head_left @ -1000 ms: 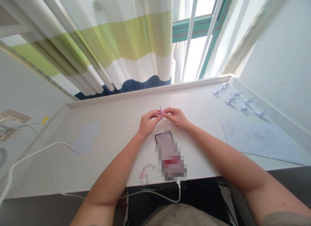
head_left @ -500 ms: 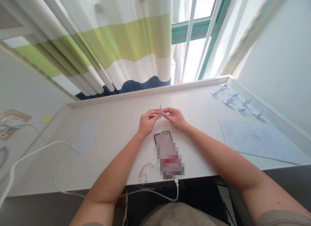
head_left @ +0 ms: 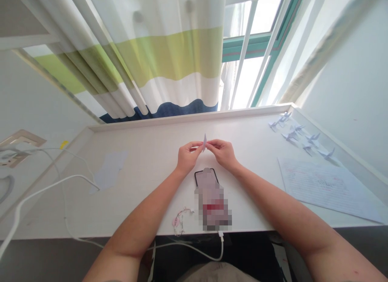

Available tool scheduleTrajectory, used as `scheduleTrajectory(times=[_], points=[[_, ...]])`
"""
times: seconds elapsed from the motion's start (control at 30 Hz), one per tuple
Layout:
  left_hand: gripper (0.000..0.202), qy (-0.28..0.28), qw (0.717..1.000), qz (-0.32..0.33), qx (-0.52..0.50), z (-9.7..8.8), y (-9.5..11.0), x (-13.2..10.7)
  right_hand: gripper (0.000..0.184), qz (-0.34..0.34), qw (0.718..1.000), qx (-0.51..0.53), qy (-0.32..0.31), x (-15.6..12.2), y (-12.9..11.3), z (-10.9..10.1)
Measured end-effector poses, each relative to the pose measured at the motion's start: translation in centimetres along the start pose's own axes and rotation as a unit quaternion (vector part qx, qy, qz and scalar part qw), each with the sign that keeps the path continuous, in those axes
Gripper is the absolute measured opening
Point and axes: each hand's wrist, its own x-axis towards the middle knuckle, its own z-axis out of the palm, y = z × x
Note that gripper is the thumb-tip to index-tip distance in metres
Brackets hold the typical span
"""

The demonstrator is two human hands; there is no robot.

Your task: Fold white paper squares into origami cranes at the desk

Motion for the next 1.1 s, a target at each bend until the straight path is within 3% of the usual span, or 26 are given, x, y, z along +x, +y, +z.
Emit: scheduleTrajectory(times=[0.2, 0.4, 0.77, 1.1], points=[[0.026, -0.001, 0.999, -0.042, -0.003, 0.03, -0.28, 0.12, 0.045, 0.010, 1.000, 0.002, 0.006, 0.16, 0.33, -0.01], [0.022, -0.016, 1.000, 0.000, 0.004, 0.00, 0.02, 0.04, 0.042, 0.000, 1.000, 0.011, 0.012, 0.20, 0.66, 0.06], [0.021, -0.009, 1.000, 0.008, -0.011, 0.17, -0.60, 0.08, 0.037, -0.003, 1.000, -0.007, 0.012, 0.20, 0.73, 0.04], [0.025, 0.013, 1.000, 0.004, -0.021, -0.06, -0.49, 0.21, 0.047, -0.014, 1.000, -0.001, 0.005, 0.23, 0.85, 0.05]])
